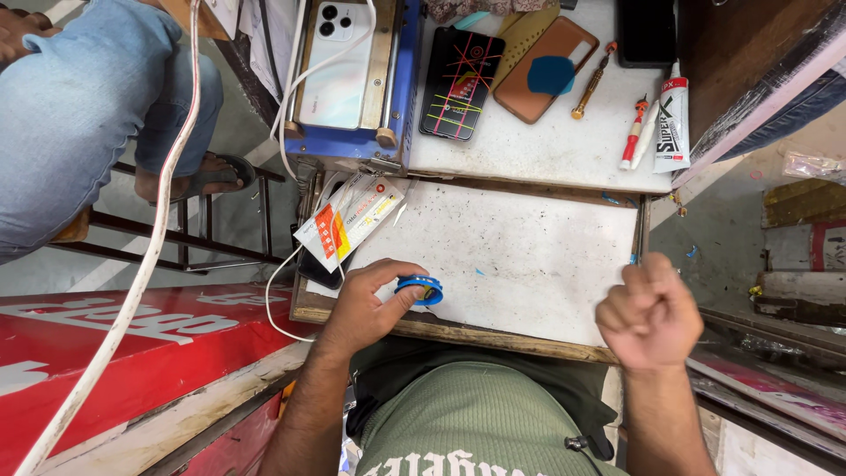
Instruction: The person applies strips of blue tape in a crisscross pattern over a phone, then sets that phone aside and works on a second phone with a cracked screen, holding it while another person wipes the screen with a blue cloth and points at the glass. The person then handles the tape roll and moves phones on the bench.
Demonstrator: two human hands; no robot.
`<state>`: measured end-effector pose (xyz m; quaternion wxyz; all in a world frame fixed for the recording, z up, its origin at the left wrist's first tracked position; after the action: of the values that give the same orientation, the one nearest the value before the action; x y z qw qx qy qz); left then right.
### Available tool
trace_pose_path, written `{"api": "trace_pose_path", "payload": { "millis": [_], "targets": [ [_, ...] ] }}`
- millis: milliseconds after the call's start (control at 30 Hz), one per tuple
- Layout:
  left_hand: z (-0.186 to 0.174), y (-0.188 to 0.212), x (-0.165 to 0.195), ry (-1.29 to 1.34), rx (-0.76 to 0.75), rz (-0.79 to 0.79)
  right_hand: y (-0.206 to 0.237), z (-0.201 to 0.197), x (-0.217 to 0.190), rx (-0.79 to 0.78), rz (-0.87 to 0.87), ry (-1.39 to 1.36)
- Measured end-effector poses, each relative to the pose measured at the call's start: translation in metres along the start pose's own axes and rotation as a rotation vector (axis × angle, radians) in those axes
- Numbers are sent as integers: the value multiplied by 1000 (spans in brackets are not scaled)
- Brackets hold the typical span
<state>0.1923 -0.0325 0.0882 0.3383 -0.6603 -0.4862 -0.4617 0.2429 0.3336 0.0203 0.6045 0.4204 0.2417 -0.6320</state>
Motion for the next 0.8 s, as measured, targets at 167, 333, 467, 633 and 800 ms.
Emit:
{"api": "trace_pose_path", "payload": {
  "millis": [167, 333, 467, 633, 800],
  "targets": [
    [-18, 1, 8, 25, 105, 13, 9, 42, 20, -396, -139, 1222],
    [-29, 4, 8, -19, 166, 16, 9, 59, 1, -318, -306, 1261],
    [-34, 10, -1, 41, 210, 38, 3, 41, -16, -69, -429, 1423],
    [-61, 19, -22, 223, 389, 24, -2, -6, -26, 114, -521, 1458],
    [-108, 35, -36, 200, 723, -8, -10, -70, -37, 347, -550, 1523]
  ]
}}
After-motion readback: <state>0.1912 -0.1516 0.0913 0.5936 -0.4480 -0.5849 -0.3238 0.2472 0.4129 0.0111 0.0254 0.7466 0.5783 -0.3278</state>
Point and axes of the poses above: each hand's wrist, its own y-axis away from the middle knuckle, its own z-axis out of the palm, x = y × z, the point moved 5 cm from there along -y, towards the middle knuckle, and after that the axes turned 3 degrees about x, right-handed, at the moved point
